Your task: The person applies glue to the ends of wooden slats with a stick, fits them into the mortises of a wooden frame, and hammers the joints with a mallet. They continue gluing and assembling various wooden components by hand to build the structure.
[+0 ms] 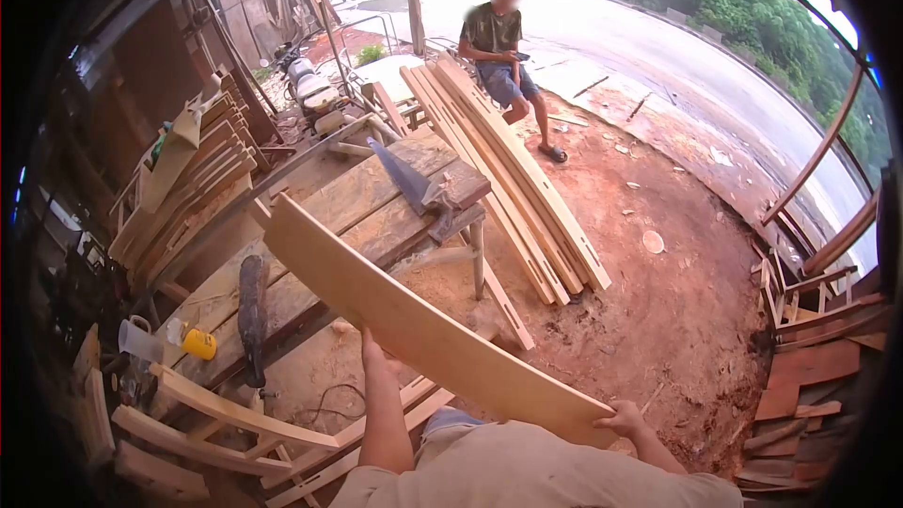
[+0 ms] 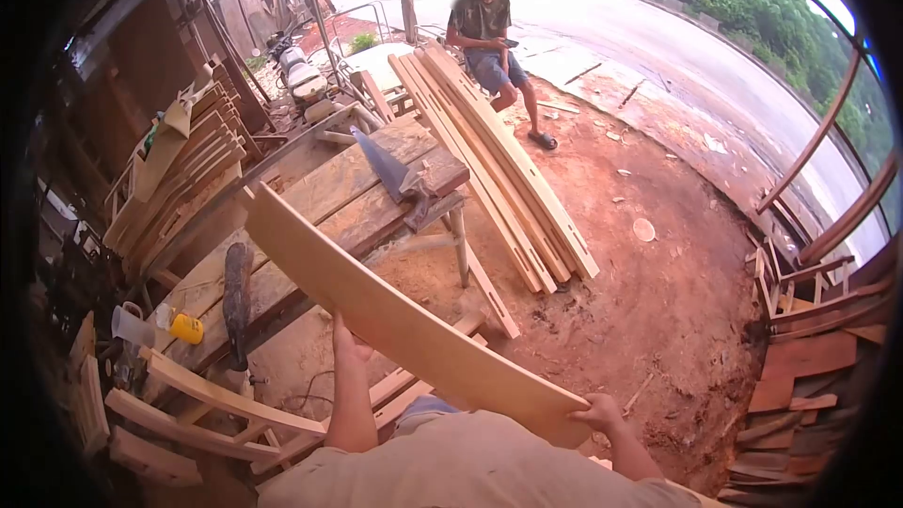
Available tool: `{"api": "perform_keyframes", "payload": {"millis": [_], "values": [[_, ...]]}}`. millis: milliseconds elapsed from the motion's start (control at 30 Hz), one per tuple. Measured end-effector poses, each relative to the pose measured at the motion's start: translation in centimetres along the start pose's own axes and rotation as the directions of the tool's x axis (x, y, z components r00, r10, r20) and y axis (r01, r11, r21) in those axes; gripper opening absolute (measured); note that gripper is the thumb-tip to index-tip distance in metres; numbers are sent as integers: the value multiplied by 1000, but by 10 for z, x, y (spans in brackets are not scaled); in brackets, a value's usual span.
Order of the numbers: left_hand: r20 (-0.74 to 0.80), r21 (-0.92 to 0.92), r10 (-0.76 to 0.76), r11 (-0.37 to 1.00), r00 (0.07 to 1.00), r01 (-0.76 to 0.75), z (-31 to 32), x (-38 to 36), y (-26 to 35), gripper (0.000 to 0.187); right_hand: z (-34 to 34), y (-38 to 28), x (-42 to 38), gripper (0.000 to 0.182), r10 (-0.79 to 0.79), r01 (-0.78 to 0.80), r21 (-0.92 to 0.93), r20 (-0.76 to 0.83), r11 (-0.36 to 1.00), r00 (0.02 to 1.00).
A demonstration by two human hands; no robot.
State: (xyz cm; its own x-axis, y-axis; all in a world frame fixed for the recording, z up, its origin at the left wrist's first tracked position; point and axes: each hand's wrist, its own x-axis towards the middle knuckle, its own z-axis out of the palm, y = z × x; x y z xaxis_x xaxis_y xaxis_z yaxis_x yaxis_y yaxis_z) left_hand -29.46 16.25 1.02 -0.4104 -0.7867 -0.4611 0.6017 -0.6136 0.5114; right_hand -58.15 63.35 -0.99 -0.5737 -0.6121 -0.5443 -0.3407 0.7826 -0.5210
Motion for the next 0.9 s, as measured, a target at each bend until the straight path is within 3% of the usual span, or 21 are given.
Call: {"api": "perform_keyframes", "payload": {"millis": [67, 133, 200, 267, 333, 400, 433, 500, 533, 600, 633, 700, 767, 833, 900], "values": [[-50, 18, 45, 999, 998, -44, -17, 28, -3, 55, 12, -3, 8, 48, 22, -22, -8, -40, 1000, 999], [-214, 85, 21, 996, 977, -3, -26, 56, -4, 43, 23, -8, 12, 49, -2, 5, 85, -43, 996, 999], [-151, 53, -16, 998, 988, 25, -50, 87, -17, 41, 24, -28, 9, 53, 68, -69, 110, 9, 992, 998], [193, -26, -130, 990, 973, 138, -79, 103, -26, 41, 31, -36, 18, 56, 104, -113, 102, 93, 988, 990], [-190, 282, 50, 959, 980, 6, -41, 70, -31, 43, 50, -30, 42, 42, 39, -86, 368, 135, 926, 990], [-144, 354, 126, 933, 981, -67, -85, 94, -59, 42, 62, -53, 59, 38, 43, -99, 339, 168, 935, 985], [-171, 341, 123, 938, 978, -59, -90, 85, -64, 42, 68, -74, 63, 35, 53, -107, 342, 164, 934, 985], [-14, 515, 227, 837, 974, -187, -75, 64, -64, 42, 88, -129, 72, 32, 30, -99, 432, 163, 896, 986], [-29, 508, 223, 843, 974, -177, -68, 57, -64, 42, 100, -150, 84, 32, 27, -90, 433, 148, 897, 989], [-36, 597, 50, 802, 998, -18, -81, 33, -57, 40, 126, -198, 102, 32, -14, -60, 456, 158, 888, 987], [-84, 586, 70, 810, 994, -7, -96, 21, -56, 40, 138, -229, 111, 33, -57, -33, 481, 171, 876, 984], [9, 689, 66, 722, 998, -54, -108, 10, -54, 36, 158, -292, 125, 32, -30, -32, 410, 145, 912, 989], [51, 643, 57, 762, 997, -77, -114, -11, -41, 36, 175, -354, 126, 41, -174, 147, 380, 37, 913, 984], [119, 615, 29, 782, 992, -97, -115, -28, -21, 35, 212, -365, 176, 45, -186, 184, 205, -12, 961, 982], [-99, 799, -60, 591, 993, 115, -121, -40, 0, 32, 213, -394, 170, 55, -192, 190, 235, -15, 953, 981]]}}
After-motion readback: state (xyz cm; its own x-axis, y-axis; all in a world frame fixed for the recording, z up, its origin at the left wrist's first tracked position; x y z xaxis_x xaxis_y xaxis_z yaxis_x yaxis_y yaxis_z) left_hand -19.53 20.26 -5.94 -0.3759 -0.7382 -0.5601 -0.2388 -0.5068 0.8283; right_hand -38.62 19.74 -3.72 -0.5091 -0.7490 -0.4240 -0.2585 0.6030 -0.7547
